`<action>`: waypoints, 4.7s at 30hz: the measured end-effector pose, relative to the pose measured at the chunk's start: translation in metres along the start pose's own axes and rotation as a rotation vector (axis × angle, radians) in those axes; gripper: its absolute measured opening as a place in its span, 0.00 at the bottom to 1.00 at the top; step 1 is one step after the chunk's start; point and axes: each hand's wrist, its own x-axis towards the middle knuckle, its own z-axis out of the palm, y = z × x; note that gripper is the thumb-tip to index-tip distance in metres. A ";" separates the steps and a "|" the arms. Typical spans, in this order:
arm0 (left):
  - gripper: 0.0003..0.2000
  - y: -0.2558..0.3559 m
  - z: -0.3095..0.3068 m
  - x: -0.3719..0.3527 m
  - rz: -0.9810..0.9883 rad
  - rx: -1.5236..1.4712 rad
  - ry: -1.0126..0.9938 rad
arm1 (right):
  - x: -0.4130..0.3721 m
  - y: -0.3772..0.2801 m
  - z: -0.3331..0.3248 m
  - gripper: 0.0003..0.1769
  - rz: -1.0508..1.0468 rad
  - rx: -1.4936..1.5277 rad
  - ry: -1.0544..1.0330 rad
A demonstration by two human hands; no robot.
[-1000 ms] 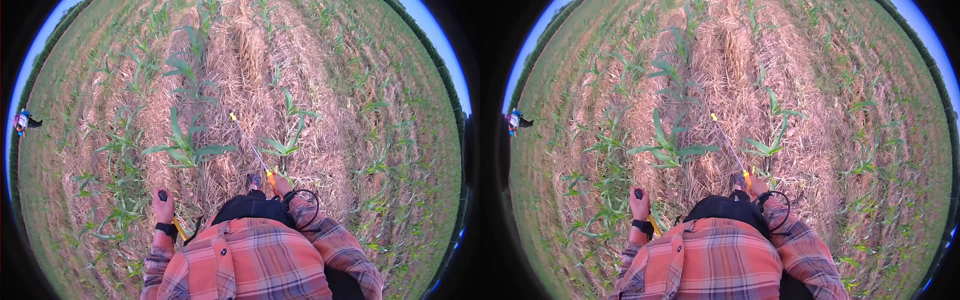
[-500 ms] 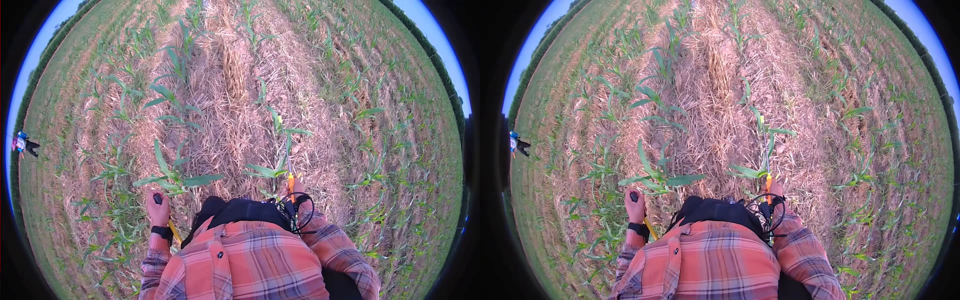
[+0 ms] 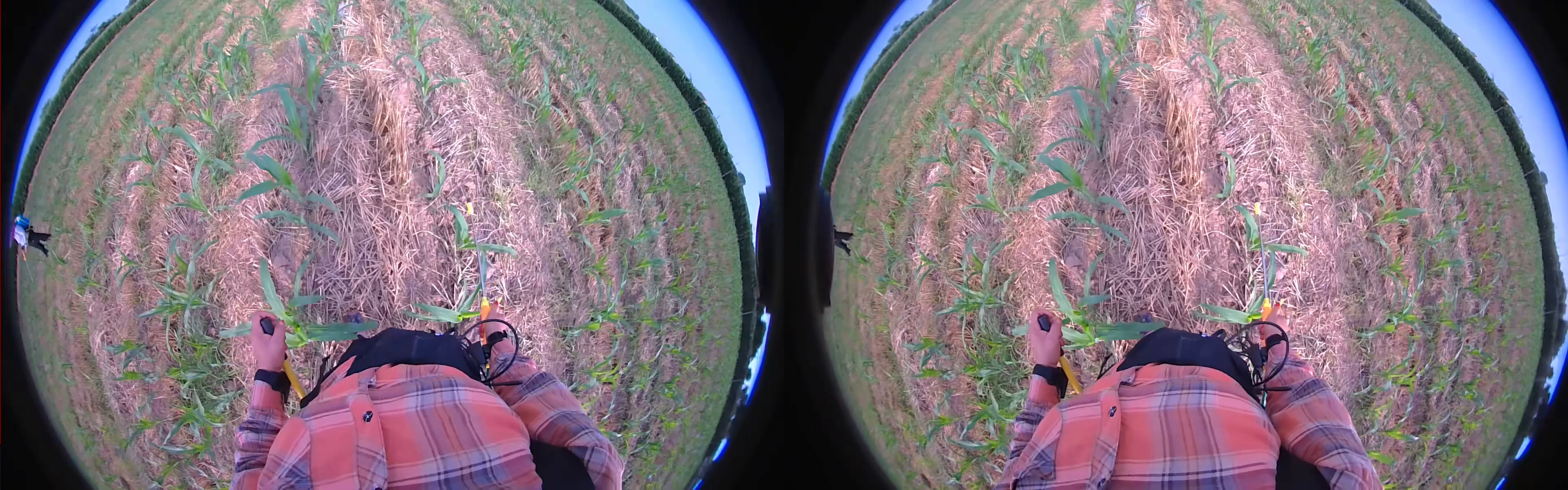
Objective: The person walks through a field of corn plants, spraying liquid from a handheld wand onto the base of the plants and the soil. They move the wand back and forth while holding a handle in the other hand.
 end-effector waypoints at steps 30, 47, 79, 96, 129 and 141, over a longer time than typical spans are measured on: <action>0.07 0.041 0.022 0.162 -0.070 0.041 0.132 | 0.036 -0.253 0.135 0.37 -0.174 -0.055 -0.403; 0.07 0.113 0.141 0.245 0.050 0.076 0.103 | 0.207 -0.278 0.076 0.32 -0.275 0.137 -0.108; 0.07 0.112 0.073 0.490 -0.012 -0.051 0.150 | 0.187 -0.589 0.242 0.39 0.193 0.267 -0.906; 0.07 0.171 0.154 0.605 -0.015 -0.030 0.121 | 0.329 -0.628 0.229 0.12 0.201 0.560 -0.687; 0.07 0.245 0.230 0.913 -0.027 -0.044 0.047 | 0.467 -0.867 0.343 0.08 -0.032 0.178 -0.642; 0.07 0.266 0.247 0.980 -0.032 -0.027 0.022 | 0.480 -0.916 0.387 0.12 -0.077 -0.020 -0.878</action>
